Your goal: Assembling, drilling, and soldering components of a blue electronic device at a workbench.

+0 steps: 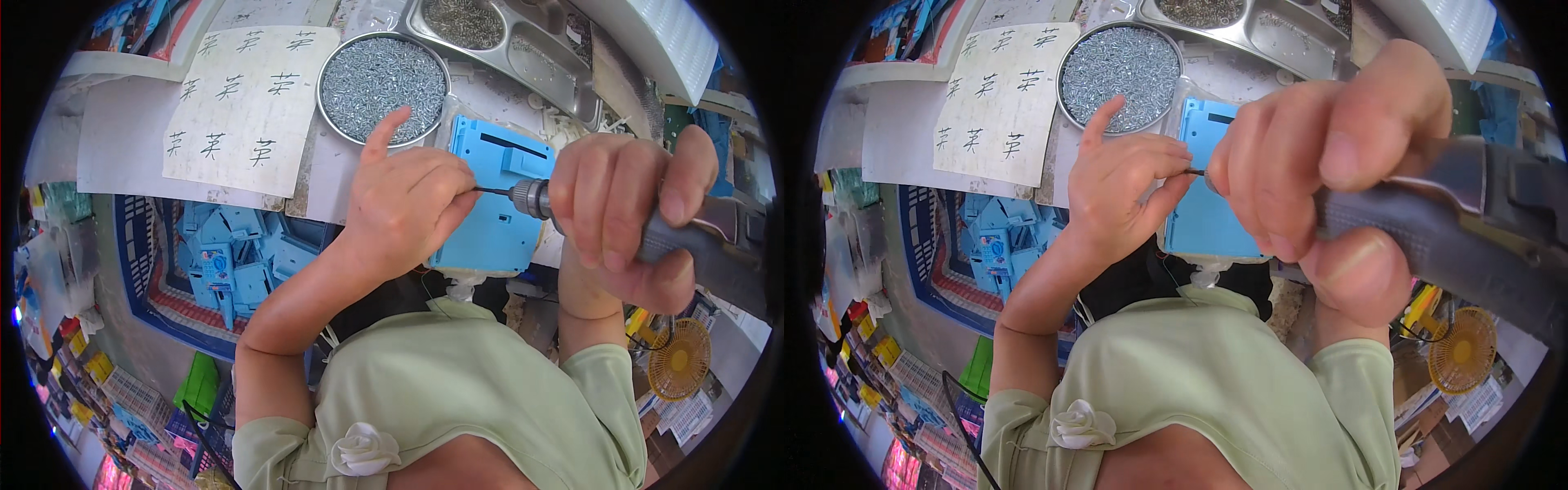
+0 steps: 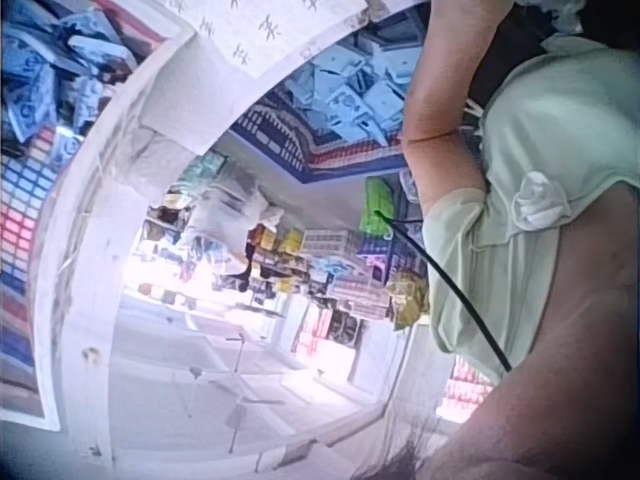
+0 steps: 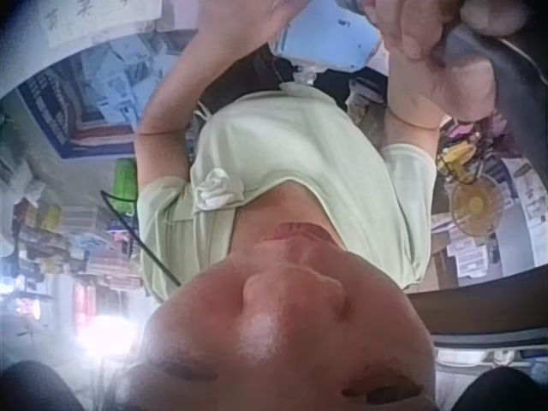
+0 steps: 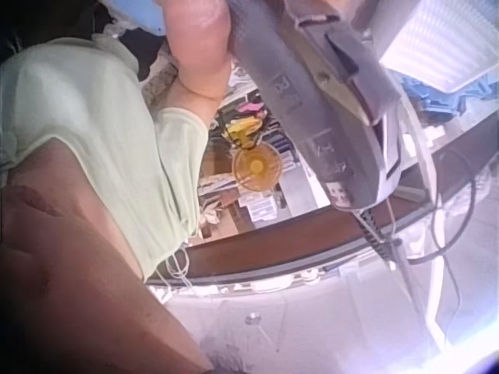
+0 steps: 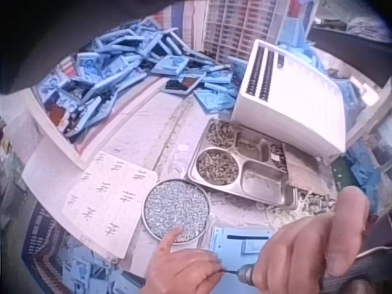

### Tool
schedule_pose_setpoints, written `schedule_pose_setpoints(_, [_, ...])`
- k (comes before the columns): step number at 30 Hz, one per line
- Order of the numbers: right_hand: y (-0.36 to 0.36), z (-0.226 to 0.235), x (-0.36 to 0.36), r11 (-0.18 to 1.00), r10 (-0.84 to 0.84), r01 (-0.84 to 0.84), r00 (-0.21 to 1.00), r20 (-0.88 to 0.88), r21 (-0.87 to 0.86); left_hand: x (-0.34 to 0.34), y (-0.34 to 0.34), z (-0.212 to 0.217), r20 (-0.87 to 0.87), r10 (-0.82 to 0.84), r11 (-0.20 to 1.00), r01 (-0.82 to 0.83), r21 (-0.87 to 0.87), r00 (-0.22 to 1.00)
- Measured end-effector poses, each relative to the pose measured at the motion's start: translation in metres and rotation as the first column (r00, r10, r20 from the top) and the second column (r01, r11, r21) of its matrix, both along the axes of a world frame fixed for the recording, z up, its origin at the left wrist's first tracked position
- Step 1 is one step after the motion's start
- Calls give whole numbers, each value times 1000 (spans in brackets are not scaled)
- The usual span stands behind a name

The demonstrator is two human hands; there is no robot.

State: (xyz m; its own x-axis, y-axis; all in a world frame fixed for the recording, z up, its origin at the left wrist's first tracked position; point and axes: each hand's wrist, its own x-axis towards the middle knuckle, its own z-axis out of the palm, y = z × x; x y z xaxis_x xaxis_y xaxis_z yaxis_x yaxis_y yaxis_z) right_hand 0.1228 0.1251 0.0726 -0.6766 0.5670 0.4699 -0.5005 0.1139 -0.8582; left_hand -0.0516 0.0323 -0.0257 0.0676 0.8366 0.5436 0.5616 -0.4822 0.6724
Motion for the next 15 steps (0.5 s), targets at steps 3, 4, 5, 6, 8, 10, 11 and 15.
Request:
schedule_pose_setpoints(3, [10,-3,-4,998,-22,21,1000,5,52,-13,14,7,-97,27,999,-32,-43,995])
schedule_pose_setpoints(4, [14,-6,-4,997,-56,56,998,4,55,-19,21,9,-122,30,997,-39,-73,992])
schedule_pose_setpoints(5, [19,-8,-5,994,-93,92,996,2,61,-31,30,4,-236,133,986,-153,-67,963])
schedule_pose_setpoints(6, [22,-14,-9,988,-146,146,989,1,46,-46,40,-4,-350,233,963,-266,-48,907])
schedule_pose_setpoints(8, [33,-33,-18,989,-146,146,989,-22,16,-62,42,-14,-462,318,928,-371,-26,828])
schedule_pose_setpoints(10, [40,-46,-18,994,-107,107,994,-34,-2,-62,44,-22,-442,245,953,-299,-54,863])
schedule_pose_setpoints(11, [41,-46,-19,994,-110,110,993,-33,-5,-62,45,-24,-414,253,951,-302,-58,875])
schedule_pose_setpoints(15, [40,-50,-27,992,-127,126,992,-25,-18,-65,47,-33,-352,275,945,-318,-70,895])
